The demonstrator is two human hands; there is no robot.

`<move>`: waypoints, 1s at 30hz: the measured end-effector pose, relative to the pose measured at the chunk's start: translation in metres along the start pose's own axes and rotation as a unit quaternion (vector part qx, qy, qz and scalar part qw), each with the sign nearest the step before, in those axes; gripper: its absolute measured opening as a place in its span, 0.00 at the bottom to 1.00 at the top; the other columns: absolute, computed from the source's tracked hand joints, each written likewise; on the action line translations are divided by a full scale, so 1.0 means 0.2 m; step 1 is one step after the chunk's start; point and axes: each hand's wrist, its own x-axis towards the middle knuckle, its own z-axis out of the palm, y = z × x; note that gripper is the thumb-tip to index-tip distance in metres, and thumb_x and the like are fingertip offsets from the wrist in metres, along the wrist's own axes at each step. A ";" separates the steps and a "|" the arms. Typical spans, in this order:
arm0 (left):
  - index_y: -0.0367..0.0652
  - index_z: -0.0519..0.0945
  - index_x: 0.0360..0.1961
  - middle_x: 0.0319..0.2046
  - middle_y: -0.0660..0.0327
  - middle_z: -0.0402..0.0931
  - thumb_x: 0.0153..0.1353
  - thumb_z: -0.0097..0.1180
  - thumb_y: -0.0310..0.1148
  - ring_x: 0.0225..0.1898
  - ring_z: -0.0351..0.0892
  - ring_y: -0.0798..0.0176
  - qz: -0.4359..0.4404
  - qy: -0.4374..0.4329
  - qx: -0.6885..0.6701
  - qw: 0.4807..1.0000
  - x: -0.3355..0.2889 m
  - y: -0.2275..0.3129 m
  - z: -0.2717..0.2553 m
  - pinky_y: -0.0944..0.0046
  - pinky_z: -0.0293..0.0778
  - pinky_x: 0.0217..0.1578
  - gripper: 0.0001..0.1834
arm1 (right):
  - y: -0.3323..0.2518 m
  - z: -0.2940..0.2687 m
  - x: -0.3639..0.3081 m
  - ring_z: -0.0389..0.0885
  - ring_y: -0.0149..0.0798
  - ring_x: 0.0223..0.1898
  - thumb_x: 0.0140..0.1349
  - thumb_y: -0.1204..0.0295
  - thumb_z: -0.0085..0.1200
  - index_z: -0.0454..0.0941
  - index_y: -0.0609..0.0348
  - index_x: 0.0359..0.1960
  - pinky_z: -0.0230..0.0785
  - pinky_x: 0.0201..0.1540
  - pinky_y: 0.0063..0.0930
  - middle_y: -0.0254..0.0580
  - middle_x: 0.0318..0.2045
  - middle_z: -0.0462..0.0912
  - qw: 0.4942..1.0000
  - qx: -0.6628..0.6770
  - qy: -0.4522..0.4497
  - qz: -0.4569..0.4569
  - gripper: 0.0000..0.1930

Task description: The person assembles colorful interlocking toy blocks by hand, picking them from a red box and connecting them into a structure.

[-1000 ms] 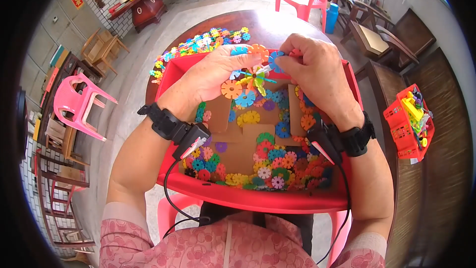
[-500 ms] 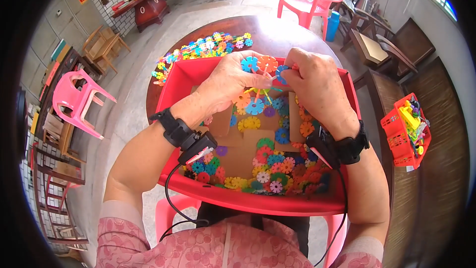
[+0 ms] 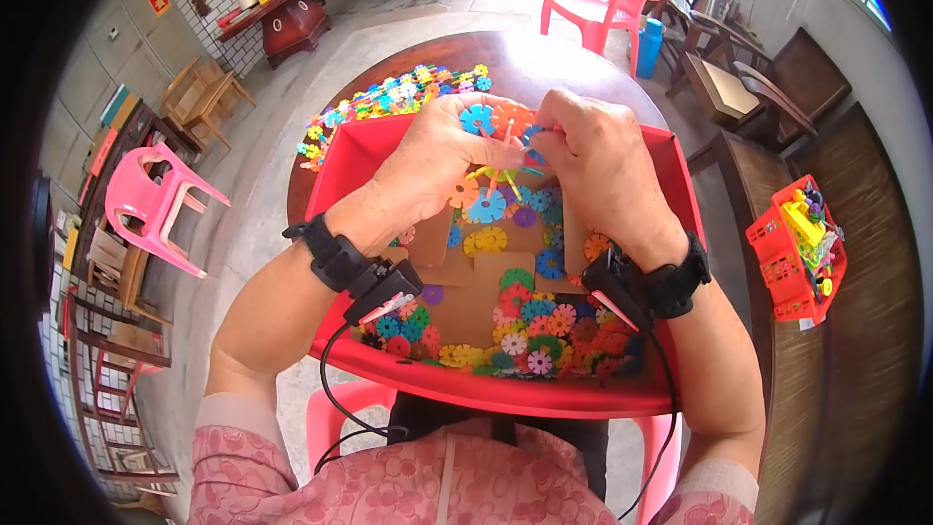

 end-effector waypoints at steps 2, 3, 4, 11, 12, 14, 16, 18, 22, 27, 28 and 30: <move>0.33 0.77 0.43 0.32 0.59 0.80 0.50 0.64 0.19 0.32 0.80 0.69 0.019 0.006 -0.026 0.999 0.00 0.01 0.01 0.67 0.78 0.32 0.17 | 0.01 0.00 0.02 0.78 0.52 0.28 0.54 0.74 0.54 0.73 0.64 0.32 0.68 0.31 0.37 0.52 0.22 0.76 1.000 0.000 0.015 -0.014 0.07; 0.34 0.77 0.41 0.32 0.60 0.80 0.50 0.64 0.20 0.32 0.80 0.68 0.037 0.014 -0.053 0.998 0.00 0.01 0.00 0.66 0.79 0.31 0.16 | 0.01 0.00 0.03 0.77 0.50 0.27 0.55 0.73 0.54 0.73 0.64 0.34 0.68 0.31 0.35 0.51 0.22 0.76 0.999 0.000 0.029 -0.029 0.07; 0.34 0.77 0.41 0.32 0.60 0.80 0.50 0.64 0.20 0.32 0.80 0.68 0.038 0.013 -0.052 0.998 0.00 0.00 0.00 0.66 0.79 0.31 0.16 | 0.01 0.00 0.03 0.77 0.50 0.27 0.55 0.73 0.54 0.73 0.64 0.34 0.68 0.31 0.35 0.51 0.22 0.76 0.999 0.000 0.030 -0.030 0.07; 0.34 0.78 0.39 0.34 0.59 0.80 0.52 0.63 0.21 0.35 0.80 0.66 -0.015 0.073 -0.162 0.984 0.03 -0.04 -0.08 0.65 0.78 0.34 0.12 | 0.02 -0.10 0.03 0.73 0.25 0.25 0.64 0.75 0.44 0.68 0.65 0.43 0.66 0.28 0.19 0.38 0.28 0.78 0.977 0.183 0.028 0.105 0.09; 0.34 0.78 0.38 0.34 0.59 0.80 0.52 0.63 0.21 0.35 0.80 0.65 -0.013 0.096 -0.192 0.977 0.04 -0.04 -0.08 0.64 0.78 0.34 0.11 | 0.02 -0.10 0.03 0.74 0.24 0.25 0.64 0.76 0.44 0.69 0.65 0.42 0.66 0.26 0.18 0.37 0.27 0.78 0.973 0.196 0.031 0.118 0.08; 0.34 0.77 0.39 0.33 0.59 0.80 0.52 0.62 0.20 0.34 0.80 0.64 -0.014 0.115 -0.195 0.974 0.04 -0.03 -0.07 0.63 0.78 0.33 0.12 | 0.05 -0.06 0.02 0.74 0.23 0.25 0.63 0.77 0.45 0.71 0.64 0.41 0.65 0.25 0.17 0.36 0.26 0.78 0.969 0.214 0.018 0.125 0.07; 0.34 0.75 0.40 0.34 0.58 0.79 0.52 0.60 0.18 0.34 0.80 0.62 -0.025 0.119 -0.189 0.974 0.04 -0.02 -0.06 0.62 0.78 0.33 0.13 | 0.04 -0.05 0.02 0.75 0.23 0.24 0.62 0.78 0.46 0.73 0.64 0.40 0.65 0.24 0.17 0.35 0.26 0.77 0.963 0.233 0.004 0.133 0.06; 0.34 0.75 0.40 0.35 0.58 0.78 0.53 0.58 0.18 0.35 0.80 0.61 -0.028 0.106 -0.195 0.975 0.04 -0.04 -0.08 0.61 0.78 0.33 0.13 | 0.01 -0.07 0.03 0.77 0.23 0.23 0.61 0.78 0.49 0.75 0.63 0.39 0.68 0.25 0.18 0.35 0.25 0.77 0.968 0.175 -0.053 0.170 0.07; 0.37 0.74 0.41 0.36 0.58 0.78 0.56 0.55 0.18 0.37 0.80 0.62 -0.059 0.052 -0.189 0.979 0.05 -0.05 -0.10 0.61 0.78 0.37 0.11 | 0.04 -0.04 0.02 0.78 0.25 0.21 0.59 0.79 0.49 0.75 0.62 0.41 0.70 0.26 0.19 0.36 0.25 0.78 0.987 0.104 -0.015 0.125 0.08; 0.37 0.75 0.42 0.37 0.57 0.78 0.57 0.53 0.19 0.37 0.80 0.61 -0.066 0.037 -0.194 0.978 0.04 -0.04 -0.09 0.61 0.78 0.39 0.11 | 0.07 -0.01 0.02 0.81 0.29 0.22 0.57 0.80 0.52 0.74 0.63 0.39 0.70 0.25 0.21 0.38 0.24 0.79 0.987 0.137 0.048 0.069 0.08; 0.37 0.75 0.43 0.37 0.57 0.78 0.58 0.53 0.19 0.37 0.80 0.61 -0.067 0.029 -0.198 0.977 0.04 -0.04 -0.09 0.61 0.78 0.39 0.11 | 0.05 -0.01 0.02 0.81 0.29 0.22 0.57 0.80 0.52 0.74 0.63 0.39 0.70 0.25 0.21 0.38 0.24 0.79 0.987 0.137 0.048 0.070 0.08; 0.36 0.75 0.43 0.37 0.57 0.78 0.58 0.53 0.19 0.38 0.80 0.61 -0.068 0.025 -0.199 0.977 0.03 -0.04 -0.07 0.61 0.78 0.39 0.11 | 0.03 -0.02 0.02 0.81 0.30 0.22 0.56 0.80 0.52 0.73 0.64 0.36 0.70 0.25 0.22 0.39 0.24 0.79 0.986 0.134 0.054 0.084 0.06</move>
